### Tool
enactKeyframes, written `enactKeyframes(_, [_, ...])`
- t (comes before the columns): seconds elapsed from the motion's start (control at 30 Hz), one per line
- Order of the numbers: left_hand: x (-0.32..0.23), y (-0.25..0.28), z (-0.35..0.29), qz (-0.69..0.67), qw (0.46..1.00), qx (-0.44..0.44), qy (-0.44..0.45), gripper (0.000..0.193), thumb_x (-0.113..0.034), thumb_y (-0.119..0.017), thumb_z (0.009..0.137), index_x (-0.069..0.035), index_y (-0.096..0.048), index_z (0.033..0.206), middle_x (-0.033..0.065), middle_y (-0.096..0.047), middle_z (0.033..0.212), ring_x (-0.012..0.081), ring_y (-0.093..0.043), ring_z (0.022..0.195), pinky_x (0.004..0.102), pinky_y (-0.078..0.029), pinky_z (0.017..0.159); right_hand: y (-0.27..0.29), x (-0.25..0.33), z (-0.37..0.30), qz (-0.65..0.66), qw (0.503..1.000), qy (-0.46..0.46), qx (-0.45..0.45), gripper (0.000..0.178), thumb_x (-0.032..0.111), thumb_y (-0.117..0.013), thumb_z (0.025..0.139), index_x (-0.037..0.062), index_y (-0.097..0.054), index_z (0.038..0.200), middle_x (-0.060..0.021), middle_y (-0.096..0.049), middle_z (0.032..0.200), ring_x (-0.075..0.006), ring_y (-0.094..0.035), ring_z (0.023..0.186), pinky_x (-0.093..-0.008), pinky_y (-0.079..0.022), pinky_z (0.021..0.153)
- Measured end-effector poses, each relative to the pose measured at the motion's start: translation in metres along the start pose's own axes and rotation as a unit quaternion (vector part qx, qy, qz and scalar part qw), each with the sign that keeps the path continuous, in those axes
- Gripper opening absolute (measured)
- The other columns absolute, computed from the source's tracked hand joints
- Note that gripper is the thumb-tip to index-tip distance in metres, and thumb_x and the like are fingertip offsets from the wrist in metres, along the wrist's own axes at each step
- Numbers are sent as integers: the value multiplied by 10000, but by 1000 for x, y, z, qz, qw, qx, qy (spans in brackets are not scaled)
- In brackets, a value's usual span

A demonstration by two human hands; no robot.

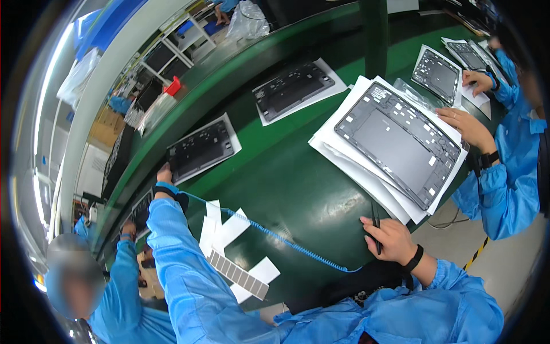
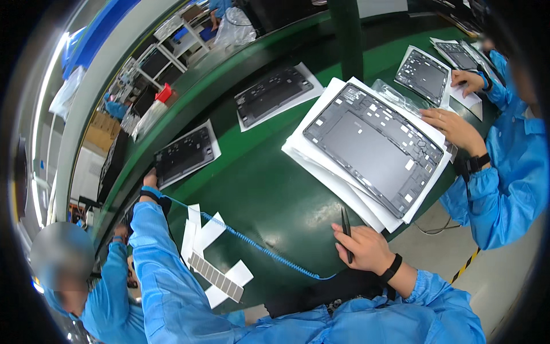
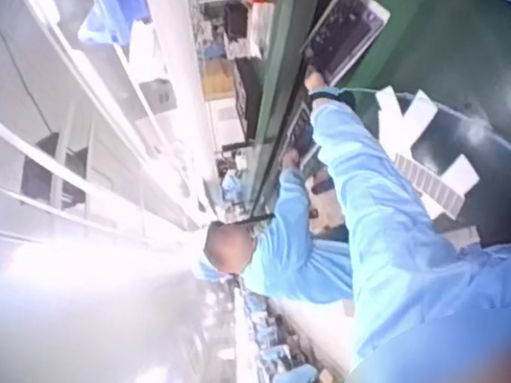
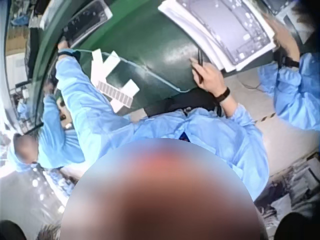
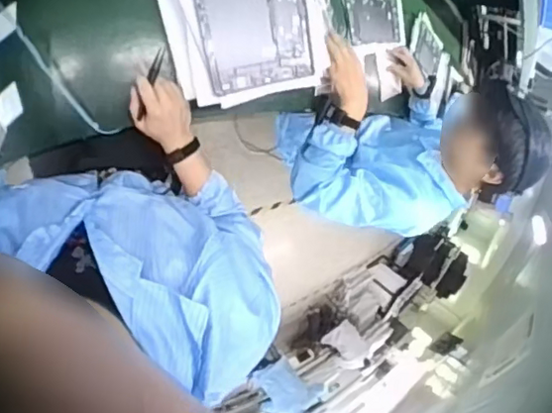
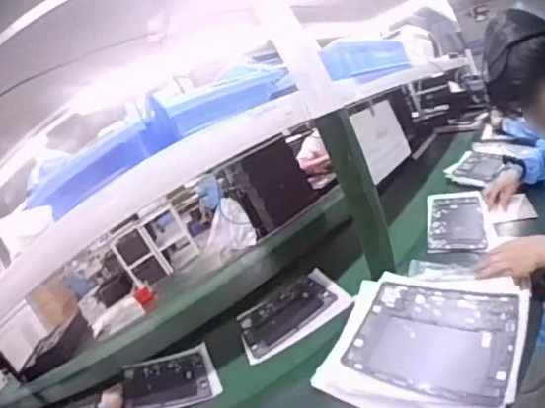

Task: Applying adhesive components and inspecting electronic device chassis on a factory assembly line.

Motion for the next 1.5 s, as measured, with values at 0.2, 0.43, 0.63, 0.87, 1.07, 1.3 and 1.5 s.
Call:
enactKeyframes(0.2, [-236, 42, 107, -61, 919, 242, 307, 352, -275, -456, 965, -41, -656, 1136, 213, -623, 1226, 399, -600, 1115, 456, -497, 933, -13, 4, 13, -85, 994, -60, 23, 238, 68, -696, 756, 83, -646, 988, -49, -698, 1128, -199, -693, 810, -300, -547, 656])
enactKeyframes(0.43, [-520, 63, 217, -311, 857, 381, 154, 440, -353, -477, 932, 12, -713, 1001, 259, -653, 1120, 376, -630, 1089, 425, -524, 886, -15, 1, 11, -57, 998, -39, 7, 252, 48, -679, 744, 70, -642, 992, -61, -697, 1126, -202, -699, 829, -304, -558, 673])
enactKeyframes(0.63, [-498, -7, 212, -139, 903, 396, 94, 338, -225, -548, 881, -16, -702, 1098, 185, -635, 1248, 347, -625, 1138, 405, -520, 931, -11, 1, 5, -41, 999, -25, 9, 281, 36, -665, 717, 59, -644, 996, -75, -693, 1132, -218, -697, 810, -313, -561, 681])
enactKeyframes(0.87, [-442, 139, 147, -404, 862, 28, 304, 260, -155, -562, 897, 63, -701, 921, 175, -690, 837, 265, -677, 680, 352, -549, 616, -7, -5, 4, -38, 998, -55, -10, 312, 54, -656, 739, 73, -645, 1050, -67, -613, 817, -244, -609, 663, -343, -511, 591])
enactKeyframes(1.07, [-389, 327, 2, -431, 797, 18, 423, 245, -46, -494, 892, 130, -663, 907, 121, -646, 689, 152, -603, 546, 310, -527, 498, -13, -3, 8, -42, 998, -51, -7, 356, 60, -670, 754, 81, -638, 1108, -74, -555, 731, -262, -575, 650, -373, -490, 608])
enactKeyframes(1.3, [-459, 394, -199, -481, 653, -21, 584, 353, -127, -506, 985, 67, -581, 1271, 19, -605, 721, 64, -518, 512, 215, -396, 389, -13, 3, 13, 44, 998, -30, 17, 426, 109, -714, 795, 74, -591, 1202, -90, -637, 1246, -307, -626, 969, -389, -517, 834])
enactKeyframes(1.5, [-536, 419, -218, -411, 775, 40, 479, 380, -149, -532, 987, 32, -559, 1320, 20, -598, 645, 140, -524, 508, 298, -468, 502, -22, 11, 17, 27, 998, -15, 50, 408, 84, -700, 820, 71, -581, 1210, -78, -607, 1307, -328, -553, 1182, -420, -468, 973])
Point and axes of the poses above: each hand's wrist, its own z-axis towards the middle knuckle, its own y-axis out of the back of the hand, x = y × z, the point moved 5 cm from there along z, towards the middle knuckle
